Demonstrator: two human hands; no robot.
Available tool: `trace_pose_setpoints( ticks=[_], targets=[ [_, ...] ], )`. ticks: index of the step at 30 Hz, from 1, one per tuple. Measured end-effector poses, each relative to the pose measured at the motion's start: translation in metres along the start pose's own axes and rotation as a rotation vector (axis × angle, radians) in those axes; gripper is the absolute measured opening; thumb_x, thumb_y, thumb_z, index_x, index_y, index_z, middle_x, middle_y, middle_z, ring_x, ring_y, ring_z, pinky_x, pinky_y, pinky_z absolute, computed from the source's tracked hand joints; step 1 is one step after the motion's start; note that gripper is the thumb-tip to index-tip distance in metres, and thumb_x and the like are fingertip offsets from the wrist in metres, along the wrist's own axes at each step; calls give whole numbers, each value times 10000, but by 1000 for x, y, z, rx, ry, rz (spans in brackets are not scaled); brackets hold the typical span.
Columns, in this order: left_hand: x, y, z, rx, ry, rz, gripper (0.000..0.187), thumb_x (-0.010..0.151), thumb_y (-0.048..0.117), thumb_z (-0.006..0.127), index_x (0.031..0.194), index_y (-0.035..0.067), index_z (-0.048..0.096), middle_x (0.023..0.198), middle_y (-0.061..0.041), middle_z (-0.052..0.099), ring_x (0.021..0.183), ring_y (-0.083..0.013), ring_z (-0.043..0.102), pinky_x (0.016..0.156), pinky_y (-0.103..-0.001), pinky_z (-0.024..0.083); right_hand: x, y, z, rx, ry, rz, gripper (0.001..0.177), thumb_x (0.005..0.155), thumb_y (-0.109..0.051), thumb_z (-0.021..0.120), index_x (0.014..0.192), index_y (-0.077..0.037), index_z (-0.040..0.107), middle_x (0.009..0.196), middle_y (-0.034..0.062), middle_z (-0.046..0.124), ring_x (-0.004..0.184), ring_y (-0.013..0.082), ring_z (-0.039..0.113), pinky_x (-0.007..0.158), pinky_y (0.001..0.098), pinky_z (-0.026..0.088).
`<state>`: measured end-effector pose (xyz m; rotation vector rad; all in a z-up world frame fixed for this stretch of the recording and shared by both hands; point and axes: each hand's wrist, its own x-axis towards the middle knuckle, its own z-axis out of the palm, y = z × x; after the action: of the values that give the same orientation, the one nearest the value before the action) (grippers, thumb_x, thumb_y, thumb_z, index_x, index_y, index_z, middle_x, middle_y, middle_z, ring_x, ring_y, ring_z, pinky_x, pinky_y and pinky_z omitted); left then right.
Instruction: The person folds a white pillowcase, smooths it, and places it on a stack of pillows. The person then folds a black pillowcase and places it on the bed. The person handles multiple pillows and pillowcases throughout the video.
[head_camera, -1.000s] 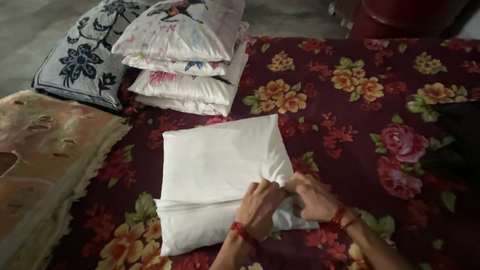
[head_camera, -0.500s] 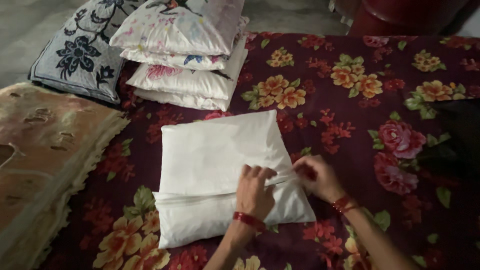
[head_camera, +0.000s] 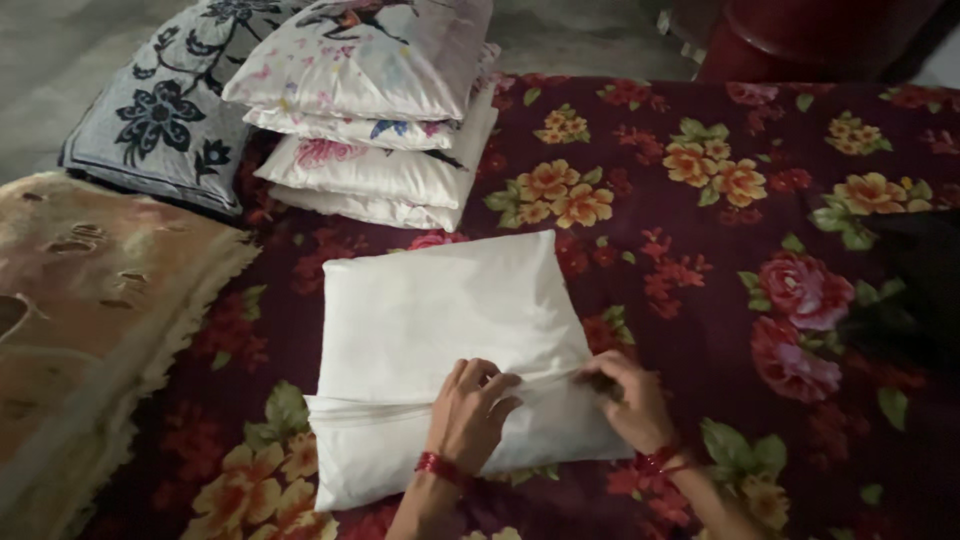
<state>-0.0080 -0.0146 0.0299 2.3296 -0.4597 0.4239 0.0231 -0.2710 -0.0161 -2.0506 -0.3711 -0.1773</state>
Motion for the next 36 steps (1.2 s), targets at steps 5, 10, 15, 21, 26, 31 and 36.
trace_pose_setpoints(
  ticks=[5, 10, 15, 21, 26, 31, 36],
  targets=[
    [12, -6, 31, 131, -36, 110, 154, 861, 54, 721, 1007, 89, 754, 1008, -78, 670, 966, -243, 606, 852, -376, 536, -10, 7, 2, -57, 346, 210, 292, 813, 58, 627, 1041, -76, 753, 1091, 53, 735, 973, 170, 717, 838, 326, 561],
    [26, 3, 44, 420, -146, 308, 227, 680, -40, 691, 891, 42, 676, 946, -121, 631, 976, -283, 577, 814, -389, 507, -14, 1, -12, -61, 305, 343, 225, 849, -49, 706, 1058, -109, 763, 1060, 34, 769, 858, 182, 724, 761, 324, 574],
    [40, 4, 48, 522, -164, 391, 177, 726, 50, 675, 901, 50, 653, 920, -111, 617, 969, -275, 572, 817, -386, 498, -9, -11, -20, -155, 127, 194, 253, 812, -125, 766, 1064, -101, 767, 1082, 34, 746, 894, 151, 725, 745, 324, 578],
    [53, 5, 75, 482, -115, 601, 134, 789, 85, 659, 918, 47, 670, 945, -109, 646, 981, -266, 599, 820, -371, 511, 1, 4, -3, -105, 142, 40, 209, 791, -98, 803, 975, -53, 716, 986, 46, 715, 820, 155, 737, 668, 313, 582],
    [64, 5, 95, 302, -73, 441, 71, 813, 82, 654, 869, 39, 662, 903, -124, 651, 937, -273, 617, 847, -404, 525, 3, 0, 2, -98, 128, -133, 239, 814, 14, 744, 1030, -55, 668, 963, 71, 641, 860, 225, 666, 737, 350, 545],
    [34, 11, 83, 314, -103, 508, 137, 858, 37, 652, 991, 25, 682, 1011, -123, 647, 991, -256, 604, 874, -374, 535, 9, 0, 16, -396, 293, -330, 311, 776, 24, 707, 1054, -32, 579, 1010, 132, 607, 908, 332, 630, 736, 422, 520],
    [-17, -1, 33, 194, -103, 478, 432, 745, 89, 734, 1159, -31, 702, 1094, -159, 596, 1021, -311, 590, 829, -405, 538, -2, 8, 25, -461, 324, -264, 247, 897, 127, 582, 1102, -9, 605, 1094, 159, 625, 923, 313, 647, 752, 402, 536]
  ],
)
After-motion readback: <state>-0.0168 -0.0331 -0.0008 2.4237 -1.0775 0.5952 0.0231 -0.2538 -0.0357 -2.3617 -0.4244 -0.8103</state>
